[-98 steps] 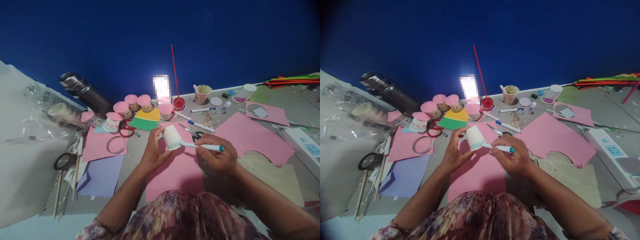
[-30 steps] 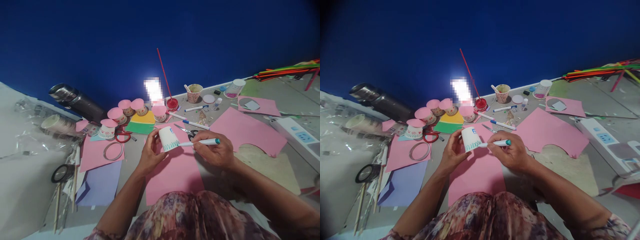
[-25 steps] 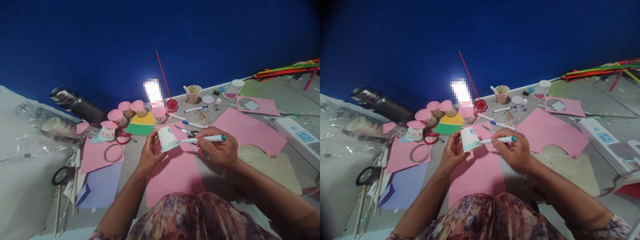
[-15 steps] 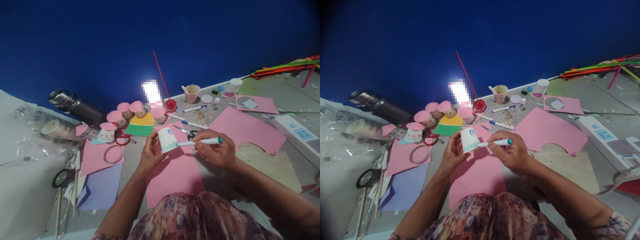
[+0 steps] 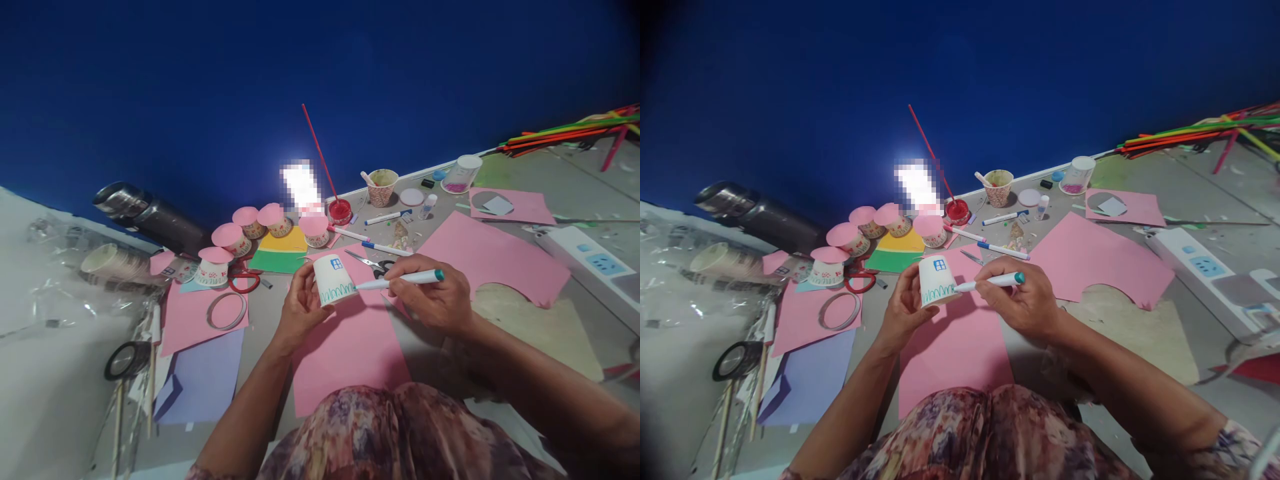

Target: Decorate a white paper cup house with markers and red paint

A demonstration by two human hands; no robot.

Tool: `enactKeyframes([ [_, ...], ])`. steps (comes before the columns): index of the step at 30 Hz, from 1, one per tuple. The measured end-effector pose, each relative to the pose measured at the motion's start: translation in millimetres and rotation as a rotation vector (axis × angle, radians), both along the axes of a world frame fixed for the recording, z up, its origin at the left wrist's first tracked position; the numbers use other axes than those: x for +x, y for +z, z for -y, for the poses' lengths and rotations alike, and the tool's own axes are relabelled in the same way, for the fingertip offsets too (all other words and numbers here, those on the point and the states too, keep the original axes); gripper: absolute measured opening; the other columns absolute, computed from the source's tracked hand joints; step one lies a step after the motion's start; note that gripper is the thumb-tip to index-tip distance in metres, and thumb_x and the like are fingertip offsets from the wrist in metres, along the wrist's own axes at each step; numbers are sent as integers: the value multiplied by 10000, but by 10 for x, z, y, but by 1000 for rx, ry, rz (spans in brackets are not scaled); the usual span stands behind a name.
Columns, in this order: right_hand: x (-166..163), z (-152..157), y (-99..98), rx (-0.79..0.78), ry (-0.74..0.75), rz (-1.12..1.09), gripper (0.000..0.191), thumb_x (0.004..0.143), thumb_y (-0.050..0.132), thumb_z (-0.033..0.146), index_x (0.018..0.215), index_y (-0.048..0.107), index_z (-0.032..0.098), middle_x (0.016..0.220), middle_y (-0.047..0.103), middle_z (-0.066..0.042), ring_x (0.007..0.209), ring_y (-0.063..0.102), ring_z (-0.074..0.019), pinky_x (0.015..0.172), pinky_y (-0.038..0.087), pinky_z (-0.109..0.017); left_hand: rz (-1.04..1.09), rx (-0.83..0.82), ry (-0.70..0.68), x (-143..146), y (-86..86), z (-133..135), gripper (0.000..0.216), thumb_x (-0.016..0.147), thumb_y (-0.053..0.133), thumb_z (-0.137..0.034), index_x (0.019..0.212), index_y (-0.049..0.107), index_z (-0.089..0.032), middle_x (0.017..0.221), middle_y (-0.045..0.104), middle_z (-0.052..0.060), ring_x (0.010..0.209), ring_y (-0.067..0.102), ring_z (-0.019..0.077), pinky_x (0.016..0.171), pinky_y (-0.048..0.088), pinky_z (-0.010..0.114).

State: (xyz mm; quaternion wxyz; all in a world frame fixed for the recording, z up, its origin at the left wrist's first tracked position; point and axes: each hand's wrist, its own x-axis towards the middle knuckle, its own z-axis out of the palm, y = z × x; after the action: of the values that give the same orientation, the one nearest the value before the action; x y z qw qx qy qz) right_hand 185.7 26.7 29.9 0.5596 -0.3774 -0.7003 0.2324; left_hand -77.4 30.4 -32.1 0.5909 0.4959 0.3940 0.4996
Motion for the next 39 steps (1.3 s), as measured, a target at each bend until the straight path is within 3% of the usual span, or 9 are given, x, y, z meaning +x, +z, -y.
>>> enactKeyframes([
  [19,-26,6,26,-41,79,-6,154,939,652,128,845,715,231,680,740,44,581,666,-112,587,531,-212,-16,-14,13,31,45,9,858,682,995,-273,1404,534,-300,1466,640,109,1367,621,291,1057,559,371],
  [24,-2,1,37,-52,-5,-22,141,928,655,151,830,729,221,693,754,30,576,674,-115,569,519,-215,23,-71,28,26,66,11,883,628,1013,-232,1382,559,-306,1453,651,94,1356,628,297,1037,570,363],
  [31,1,16,14,-67,-27,-71,114,924,677,170,853,750,220,727,779,16,583,697,-123,579,536,-220,172,-263,18,35,118,66,1056,558,1045,-250,1472,523,-330,1514,628,106,1348,647,335,1022,579,423],
  [39,-16,41,-7,-23,10,-89,97,916,692,161,880,749,232,765,801,-1,649,739,-153,625,589,-246,141,-231,-36,86,117,83,1007,593,1039,-355,1462,532,-309,1461,646,130,1326,650,348,1063,548,476],
])
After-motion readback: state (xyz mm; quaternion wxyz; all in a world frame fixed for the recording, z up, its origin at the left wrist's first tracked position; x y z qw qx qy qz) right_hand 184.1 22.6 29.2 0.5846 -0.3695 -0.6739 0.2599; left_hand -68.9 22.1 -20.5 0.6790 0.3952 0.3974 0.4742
